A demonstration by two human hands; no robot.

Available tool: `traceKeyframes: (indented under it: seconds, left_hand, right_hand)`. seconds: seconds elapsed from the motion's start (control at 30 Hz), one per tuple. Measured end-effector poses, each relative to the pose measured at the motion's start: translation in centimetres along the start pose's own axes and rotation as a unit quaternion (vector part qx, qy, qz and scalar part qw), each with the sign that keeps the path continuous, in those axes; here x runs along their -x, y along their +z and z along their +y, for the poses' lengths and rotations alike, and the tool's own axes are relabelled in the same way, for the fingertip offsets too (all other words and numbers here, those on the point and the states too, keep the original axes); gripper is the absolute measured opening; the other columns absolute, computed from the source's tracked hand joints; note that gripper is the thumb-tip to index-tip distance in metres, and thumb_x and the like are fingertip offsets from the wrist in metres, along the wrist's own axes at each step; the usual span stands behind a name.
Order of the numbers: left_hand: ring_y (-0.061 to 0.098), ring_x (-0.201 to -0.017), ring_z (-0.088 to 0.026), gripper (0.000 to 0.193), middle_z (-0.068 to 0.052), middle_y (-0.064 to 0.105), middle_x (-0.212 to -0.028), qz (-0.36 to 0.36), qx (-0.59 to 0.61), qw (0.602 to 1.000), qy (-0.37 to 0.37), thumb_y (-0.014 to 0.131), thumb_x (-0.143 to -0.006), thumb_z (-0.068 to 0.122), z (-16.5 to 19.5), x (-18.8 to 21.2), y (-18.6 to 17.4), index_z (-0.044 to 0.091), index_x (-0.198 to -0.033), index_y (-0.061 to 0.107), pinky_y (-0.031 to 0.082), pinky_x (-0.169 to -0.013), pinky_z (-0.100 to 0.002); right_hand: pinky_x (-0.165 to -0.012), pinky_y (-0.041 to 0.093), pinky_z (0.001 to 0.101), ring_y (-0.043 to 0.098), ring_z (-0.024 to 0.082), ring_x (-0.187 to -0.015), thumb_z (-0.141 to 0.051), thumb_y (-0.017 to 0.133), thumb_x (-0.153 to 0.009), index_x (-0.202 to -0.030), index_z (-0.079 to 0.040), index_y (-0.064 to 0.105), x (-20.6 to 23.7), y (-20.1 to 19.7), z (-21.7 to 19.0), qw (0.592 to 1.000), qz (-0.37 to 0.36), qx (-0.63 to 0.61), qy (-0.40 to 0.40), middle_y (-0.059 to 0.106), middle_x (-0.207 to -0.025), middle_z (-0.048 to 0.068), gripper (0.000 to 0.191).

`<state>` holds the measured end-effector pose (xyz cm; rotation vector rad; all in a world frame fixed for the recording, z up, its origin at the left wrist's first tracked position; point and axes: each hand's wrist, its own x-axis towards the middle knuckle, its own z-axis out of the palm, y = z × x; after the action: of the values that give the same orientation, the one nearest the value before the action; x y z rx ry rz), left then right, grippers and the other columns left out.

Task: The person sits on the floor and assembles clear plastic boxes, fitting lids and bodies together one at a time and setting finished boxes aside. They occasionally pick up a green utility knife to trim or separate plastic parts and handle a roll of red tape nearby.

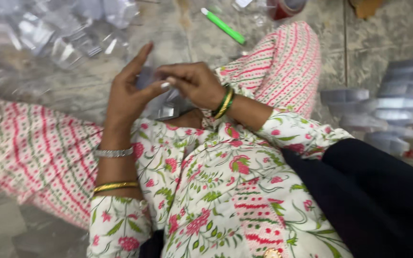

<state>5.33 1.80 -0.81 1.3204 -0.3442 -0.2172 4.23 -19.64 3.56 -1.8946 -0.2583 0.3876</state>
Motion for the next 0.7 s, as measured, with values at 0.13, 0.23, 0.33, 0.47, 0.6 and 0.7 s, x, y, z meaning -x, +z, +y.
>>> traceKeyframes:
  seconds: [0.13, 0.23, 0.33, 0.47, 0.6, 0.7]
  left_hand:
    - [0.06, -0.128, -0.009, 0.061, -0.008, 0.057, -0.152, 0.016, 0.061, 0.997, -0.047, 0.076, -0.096, 0.009, 0.4, 0.2, 0.1, 0.001, -0.151, 0.052, 0.051, -0.109, -0.027]
    - [0.06, -0.114, -0.007, 0.045, -0.007, 0.065, -0.133, 0.085, 0.067, 0.991, -0.079, 0.07, -0.106, 0.015, 0.5, 0.3, 0.1, 0.001, -0.147, 0.058, 0.051, -0.098, -0.023]
    - [0.056, -0.106, -0.003, 0.04, -0.004, 0.065, -0.131, 0.152, 0.055, 0.986, -0.034, 0.062, -0.113, 0.023, 0.3, -0.2, -0.3, 0.001, -0.146, 0.06, 0.047, -0.093, -0.018]
    - [0.041, -0.09, -0.007, 0.046, -0.002, 0.058, -0.109, 0.274, 0.007, 0.959, -0.071, 0.049, -0.113, 0.034, -0.6, -0.2, -0.7, 0.001, -0.138, 0.07, 0.035, -0.079, -0.021]
    - [0.058, -0.125, -0.009, 0.051, -0.005, 0.068, -0.135, 0.269, 0.05, 0.961, 0.045, 0.045, -0.117, 0.038, -2.4, -0.6, -1.4, -0.003, -0.137, 0.066, 0.042, -0.111, -0.023]
    - [0.058, -0.132, -0.011, 0.049, -0.006, 0.066, -0.138, 0.298, 0.107, 0.946, 0.065, 0.045, -0.115, 0.036, -4.3, -1.1, -1.8, -0.003, -0.136, 0.064, 0.039, -0.118, -0.025]
  right_hand:
    - [-0.065, 0.055, 0.0228, 0.064, 0.004, -0.068, -0.009, 0.061, -0.103, -0.133, -0.009, 0.068, -1.1, -2.7, 2.2, 0.994, -0.024, -0.098, 0.048, 0.074, -0.094, -0.002, 0.031]
    - [-0.072, 0.058, 0.0285, 0.07, 0.012, -0.081, -0.004, 0.071, -0.1, -0.113, -0.005, 0.077, -3.8, -10.6, 4.6, 0.966, 0.163, 0.192, -0.061, 0.08, -0.098, 0.007, 0.014]
    - [-0.078, 0.054, 0.0482, 0.069, 0.038, -0.085, -0.027, 0.087, -0.088, -0.095, -0.006, 0.079, -3.5, -17.4, 7.4, 0.792, 0.082, 0.587, 0.146, 0.073, -0.093, 0.022, 0.024]
    - [-0.079, 0.055, 0.0462, 0.07, 0.036, -0.083, -0.022, 0.09, -0.071, -0.097, -0.007, 0.079, -3.6, -16.6, 11.1, 0.815, 0.043, 0.554, 0.162, 0.074, -0.091, 0.018, 0.032]
    - [-0.078, 0.059, 0.0401, 0.075, 0.028, -0.084, -0.009, 0.082, -0.08, -0.107, -0.007, 0.076, -5.2, -12.1, 10.1, 0.918, 0.093, 0.384, 0.017, 0.076, -0.098, 0.013, 0.027]
    - [-0.079, 0.06, 0.0386, 0.076, 0.025, -0.085, -0.009, 0.082, -0.087, -0.111, -0.007, 0.075, -5.6, -9.7, 6.9, 0.938, 0.127, 0.32, -0.034, 0.076, -0.102, 0.011, 0.025]
